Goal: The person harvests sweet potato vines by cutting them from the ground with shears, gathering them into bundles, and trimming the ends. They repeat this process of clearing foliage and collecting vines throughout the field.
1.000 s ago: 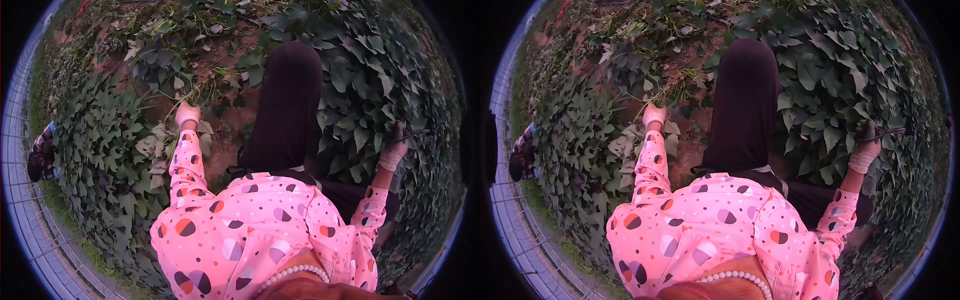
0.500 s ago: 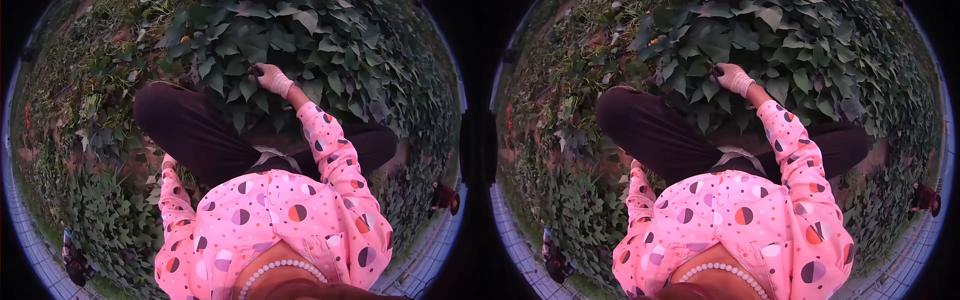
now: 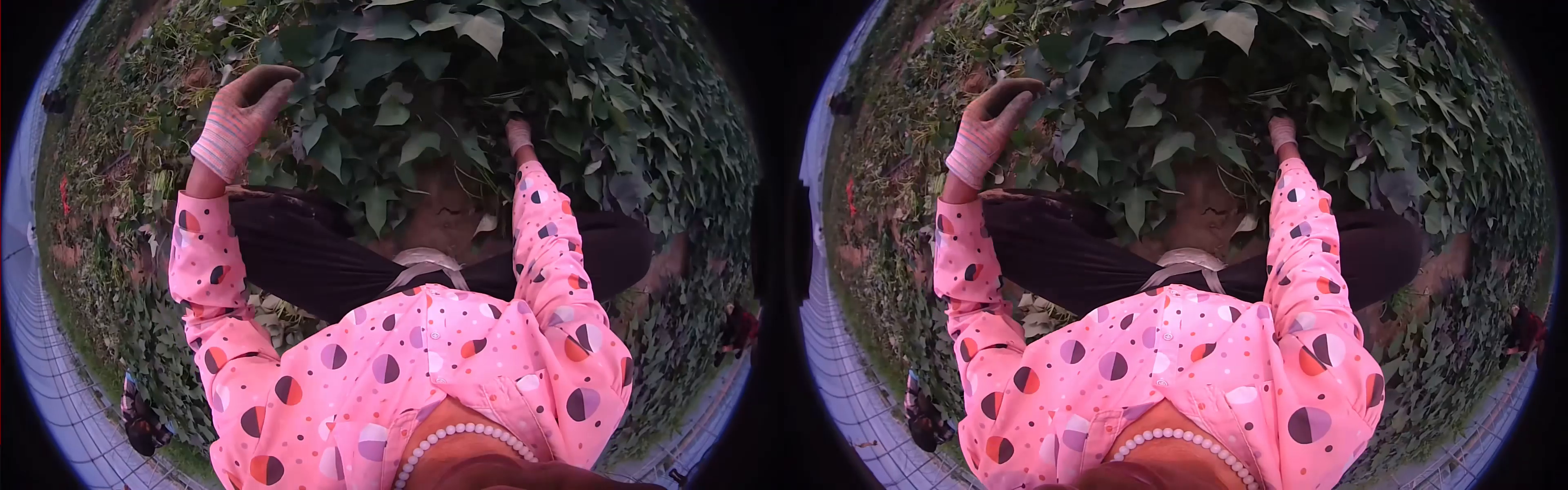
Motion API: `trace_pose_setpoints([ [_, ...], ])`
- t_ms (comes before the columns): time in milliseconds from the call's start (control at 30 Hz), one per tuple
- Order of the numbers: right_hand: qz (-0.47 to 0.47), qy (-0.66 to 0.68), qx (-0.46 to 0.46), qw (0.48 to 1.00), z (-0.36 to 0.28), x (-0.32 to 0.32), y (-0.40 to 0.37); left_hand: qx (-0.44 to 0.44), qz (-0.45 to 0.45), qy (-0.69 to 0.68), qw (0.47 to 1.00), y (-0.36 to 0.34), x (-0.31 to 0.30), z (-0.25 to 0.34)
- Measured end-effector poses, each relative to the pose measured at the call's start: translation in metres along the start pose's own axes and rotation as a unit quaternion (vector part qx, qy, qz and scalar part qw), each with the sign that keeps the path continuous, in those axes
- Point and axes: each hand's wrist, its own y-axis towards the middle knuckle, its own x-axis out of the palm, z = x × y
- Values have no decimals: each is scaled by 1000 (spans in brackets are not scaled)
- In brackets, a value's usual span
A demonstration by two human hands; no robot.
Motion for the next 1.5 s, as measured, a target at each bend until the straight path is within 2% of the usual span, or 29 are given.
trace_pose_setpoints([
  [33, 2, -33, -23, 999, 7, 10, -1, 34, -80, 24, 996, 26, 40, -22],
  [67, 4, -67, -45, 997, 16, 21, -2, -57, -170, 13, 984, 46, 86, -45],
  [100, 3, -79, -50, 996, 24, 38, 1, -7, -249, 69, 966, 61, 135, -67],
  [133, 12, -79, -49, 996, 37, 69, 12, -75, -345, 107, 929, 65, 176, -77],
  [167, 29, -79, -51, 995, 54, 106, 28, 46, -357, 220, 907, 65, 215, -111],
  [200, 68, -80, -52, 993, 78, 164, 50, 167, -357, 327, 859, 69, 242, -143],
  [267, 22, -19, -3, 1000, 52, 102, 23, 138, -202, 479, 843, 78, 236, -173],
  [300, 17, 17, 22, 999, 42, 86, 13, -46, -179, 469, 863, 85, 216, -178],
  [333, 18, 54, 48, 997, 33, 75, 4, -135, -166, 436, 874, 110, 193, -268],
  [367, 26, 96, 74, 992, 25, 66, -3, -167, -181, 520, 818, 115, 158, -320],
  [400, 40, 139, 97, 985, 17, 59, -7, -198, -187, 474, 837, 89, 122, -292],
  [467, 90, 240, 132, 957, -4, 37, -15, -191, -154, 464, 851, 64, 103, -369],
  [533, 112, 339, 145, 923, -27, -4, -29, -234, -136, 451, 850, 49, 124, -294],
  [600, 130, 403, 132, 896, -43, -22, -42, -276, -100, 401, 868, 47, 129, -320],
  [667, 136, 362, 88, 918, -59, -34, -49, -227, -66, 159, 959, 48, 116, -349],
  [700, 105, 366, 66, 922, -71, -45, -55, -225, -29, 70, 971, 53, 102, -329],
  [733, 76, 370, 44, 925, -87, -62, -63, -127, -8, 160, 979, 55, 86, -367],
  [767, 42, 396, -16, 917, -100, -71, -67, -141, 147, 55, 977, 67, 76, -401],
  [800, 7, 421, -75, 904, -112, -73, -69, -167, 138, 274, 937, 73, 69, -370],
  [867, -44, 391, -183, 901, -141, -65, -72, -207, 320, 118, 917, 83, 65, -316],
  [933, -198, 377, -166, 889, -167, -102, -84, -126, 360, -64, 922, 92, 77, -281],
  [967, -124, 363, -262, 886, -173, -84, -81, -103, 352, -35, 930, 100, 84, -279],
  [1067, -123, 358, -305, 874, -173, -70, -73, -60, 224, -73, 970, 110, 128, -237],
  [1133, -149, 353, -314, 869, -166, -73, -70, -97, 51, 56, 992, 112, 156, -222],
  [1200, -176, 345, -321, 864, -157, -81, -67, -147, -39, 287, 946, 110, 181, -226],
  [1267, -199, 341, -330, 857, -152, -88, -59, -183, -80, 381, 903, 92, 195, -234],
  [1367, -229, 337, -342, 847, -156, -87, -41, -168, -3, 345, 923, 66, 205, -279],
  [1400, -237, 336, -346, 843, -161, -83, -35, -183, -106, 406, 889, 70, 198, -286],
  [1500, -254, 331, -356, 836, -172, -73, -22, -133, -71, 440, 885, 59, 216, -280],
])
